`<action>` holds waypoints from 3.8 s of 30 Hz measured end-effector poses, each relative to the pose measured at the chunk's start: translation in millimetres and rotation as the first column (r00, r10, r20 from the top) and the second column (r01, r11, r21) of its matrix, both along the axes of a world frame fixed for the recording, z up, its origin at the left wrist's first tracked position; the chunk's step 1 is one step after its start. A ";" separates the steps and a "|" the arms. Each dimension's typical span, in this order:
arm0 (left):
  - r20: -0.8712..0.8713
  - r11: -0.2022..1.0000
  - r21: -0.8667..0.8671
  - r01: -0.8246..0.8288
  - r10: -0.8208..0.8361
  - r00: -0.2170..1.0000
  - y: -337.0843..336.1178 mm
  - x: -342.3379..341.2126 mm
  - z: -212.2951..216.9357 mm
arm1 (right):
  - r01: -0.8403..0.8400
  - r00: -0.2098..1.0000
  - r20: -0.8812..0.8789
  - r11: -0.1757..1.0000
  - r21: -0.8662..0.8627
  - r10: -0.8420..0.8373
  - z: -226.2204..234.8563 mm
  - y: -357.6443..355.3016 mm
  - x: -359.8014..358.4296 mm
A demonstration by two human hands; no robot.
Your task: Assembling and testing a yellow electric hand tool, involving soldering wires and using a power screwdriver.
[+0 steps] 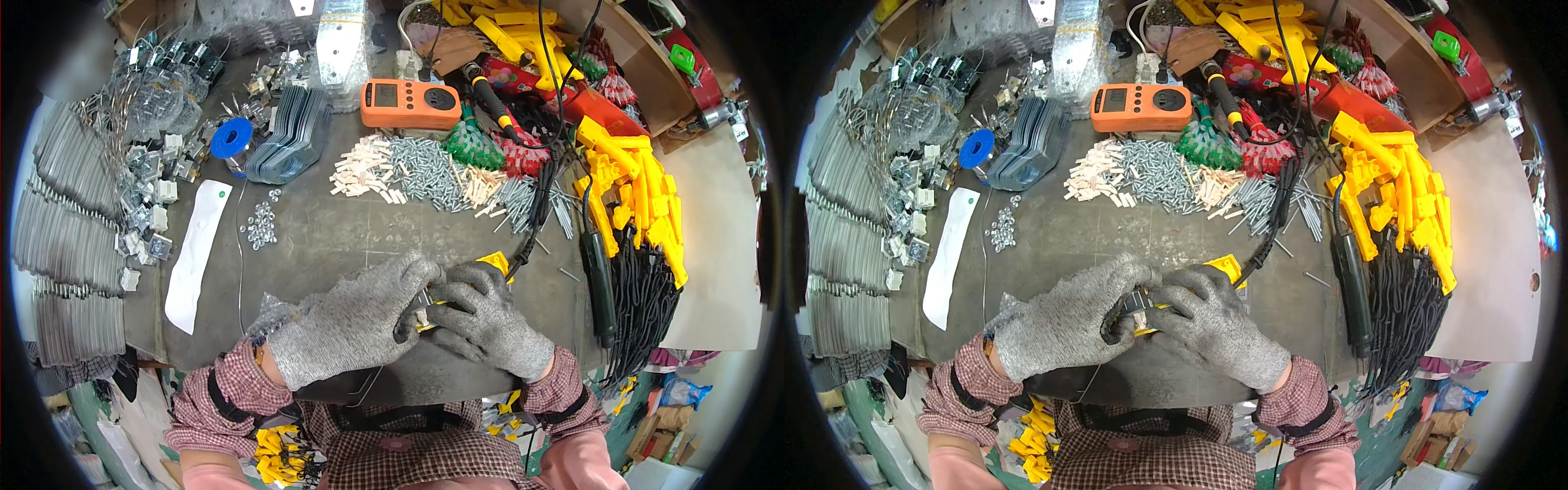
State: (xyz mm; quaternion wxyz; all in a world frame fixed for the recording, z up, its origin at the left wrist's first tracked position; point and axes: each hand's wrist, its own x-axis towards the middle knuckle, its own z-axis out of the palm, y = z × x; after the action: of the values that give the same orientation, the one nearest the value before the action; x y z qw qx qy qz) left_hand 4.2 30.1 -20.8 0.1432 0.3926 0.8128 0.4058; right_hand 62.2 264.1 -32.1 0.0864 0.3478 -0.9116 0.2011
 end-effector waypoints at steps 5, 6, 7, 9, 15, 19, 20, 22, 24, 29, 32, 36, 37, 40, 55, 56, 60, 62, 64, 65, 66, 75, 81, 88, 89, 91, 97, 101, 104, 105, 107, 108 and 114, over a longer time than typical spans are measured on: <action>0.007 0.999 -0.040 0.025 -0.024 1.000 3.0 -3.1 6.5 | 0.121 0.981 0.164 0.988 -0.097 -0.104 -0.7 0.2 0.2; 0.032 0.998 -0.046 0.033 -0.032 0.999 3.1 -3.6 9.0 | 0.122 0.981 0.163 0.988 -0.097 -0.105 -0.5 0.6 -0.2; 0.058 0.998 -0.051 0.043 -0.040 0.998 2.8 -3.4 10.4 | 0.206 0.944 0.297 0.963 -0.176 -0.147 0.2 0.6 -1.0; -0.005 0.999 -0.031 0.026 -0.027 1.000 4.0 0.1 3.6 | 0.297 0.888 0.426 0.924 -0.240 -0.175 6.0 2.3 -4.7; -0.019 0.998 -0.057 0.012 -0.013 1.000 3.2 3.4 9.9 | -0.145 0.973 0.171 0.988 -0.052 0.152 15.1 15.8 -22.5; -0.041 0.997 -0.040 -0.062 0.061 0.997 3.5 4.3 9.3 | 0.018 0.953 0.302 0.999 -0.035 -0.007 11.8 5.0 -28.9; -0.044 0.997 -0.041 -0.068 0.066 0.997 3.4 5.4 10.0 | 0.075 0.933 0.358 0.995 -0.072 -0.044 6.1 5.9 -28.8; -0.139 0.996 0.020 -0.090 0.092 0.986 1.4 11.4 12.7 | 0.132 0.906 0.416 0.985 -0.109 -0.075 3.5 3.7 -28.2; -0.164 0.992 -0.011 -0.129 0.125 0.979 2.2 18.4 10.9 | 0.207 0.874 0.477 0.961 -0.182 -0.098 8.8 -3.5 -26.2; 0.005 0.989 -0.059 -0.133 0.133 0.991 -1.8 17.8 13.9 | -0.055 0.964 0.252 0.993 -0.103 0.079 11.1 2.8 -29.7; 0.025 0.991 -0.059 -0.123 0.125 0.992 -2.4 18.2 11.9 | -0.063 0.946 0.309 0.990 -0.126 0.099 14.1 0.5 -29.5; -0.070 0.973 -0.011 -0.228 0.227 0.971 -3.7 24.9 13.9 | 0.010 0.899 0.433 0.984 -0.179 0.069 10.5 -0.9 -29.0; -0.057 0.972 -0.024 -0.235 0.234 0.971 -6.2 27.7 16.4 | 0.014 0.898 0.435 0.983 -0.182 0.067 9.7 -1.9 -28.0; -0.153 0.983 -0.084 -0.165 0.151 0.977 -14.2 34.7 20.4 | 0.043 0.921 0.383 0.959 -0.281 0.071 7.6 -11.2 -24.3; -0.052 0.973 -0.019 -0.230 0.229 0.972 -13.0 30.3 10.4 | 0.136 0.950 0.312 0.919 -0.370 -0.015 -5.4 -28.6 -7.7; -0.051 0.974 -0.017 -0.227 0.226 0.973 -11.8 30.2 9.8 | 0.122 0.954 0.300 0.922 -0.368 -0.007 -5.4 -29.0 -8.3; -0.123 0.964 -0.100 -0.246 0.233 0.965 -7.9 30.2 10.8 | 0.125 0.966 0.257 0.932 -0.340 -0.036 -4.9 -35.1 -5.3; -0.110 0.960 -0.140 -0.242 0.228 0.967 -9.6 30.1 14.8 | 0.143 0.964 0.262 0.934 -0.328 -0.056 -3.3 -36.0 -2.4; 0.008 0.987 -0.078 -0.139 0.140 0.990 -17.6 30.3 21.3 | 0.163 0.960 0.268 0.935 -0.316 -0.077 -4.3 -36.3 0.5; 0.008 0.988 -0.079 -0.136 0.137 0.991 -19.6 30.7 21.1 | 0.166 0.962 0.261 0.935 -0.312 -0.083 -7.2 -36.1 1.7; -0.015 0.987 -0.105 -0.119 0.118 0.993 -21.3 31.4 20.3 | 0.168 0.963 0.255 0.936 -0.308 -0.089 -8.8 -35.8 2.5; -0.084 0.975 -0.176 -0.139 0.126 0.989 -20.8 39.3 15.0 | 0.195 0.951 0.292 0.927 -0.322 -0.099 -6.2 -36.3 3.3; -0.068 0.948 -0.291 -0.128 0.113 0.991 -18.8 34.6 18.4 | 0.080 0.978 0.207 0.962 -0.259 -0.025 -18.1 -26.7 -2.9; -0.304 0.931 -0.332 -0.155 0.050 0.951 -20.3 35.9 9.1 | 0.048 0.967 0.254 0.972 -0.232 0.013 -8.9 -23.9 -7.6; -0.307 0.931 -0.330 -0.154 0.048 0.950 -20.0 36.1 11.4 | 0.062 0.966 0.260 0.967 -0.246 0.004 -11.1 -23.5 -6.9; -0.375 0.885 -0.414 -0.213 0.047 0.926 -19.7 38.7 19.5 | 0.080 0.963 0.270 0.962 -0.260 -0.007 -11.6 -23.2 -7.3; -0.284 0.915 -0.370 -0.160 0.052 0.957 -23.6 28.4 12.7 | 0.081 0.961 0.276 0.973 -0.218 -0.019 4.5 -29.7 -12.5; -0.278 0.916 -0.364 -0.170 0.067 0.958 -23.9 31.8 10.7 | 0.120 0.946 0.314 0.988 -0.098 -0.084 21.7 -26.3 -11.1; -0.310 0.877 -0.444 -0.183 0.041 0.950 -24.1 31.1 30.8 | 0.095 0.900 0.425 0.995 0.014 -0.092 37.0 -31.0 -15.8; -0.316 0.879 -0.442 -0.182 0.037 0.948 -25.3 24.5 32.3 | 0.078 0.881 0.460 0.992 0.097 -0.115 41.6 -34.6 -18.7; 0.013 0.869 -0.494 -0.001 0.009 1.000 -26.4 0.5 35.8 | 0.068 0.837 0.530 0.987 0.146 -0.136 44.3 -38.1 -27.3; 0.119 0.866 -0.498 0.045 0.017 0.993 -18.7 -10.7 44.4 | 0.062 0.786 0.596 0.979 0.195 -0.168 45.1 -38.6 -31.5; -0.068 0.957 -0.284 0.057 -0.079 0.995 -34.9 -19.2 -3.7 | 0.015 0.791 0.602 0.986 0.165 -0.113 40.6 -46.7 -47.6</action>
State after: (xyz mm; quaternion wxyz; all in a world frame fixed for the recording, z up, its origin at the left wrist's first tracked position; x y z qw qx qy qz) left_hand -15.0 -4.8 -24.5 0.1796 0.4116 0.8533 0.2649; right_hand 14.6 217.4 8.5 -0.2314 0.2390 -0.9147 0.2294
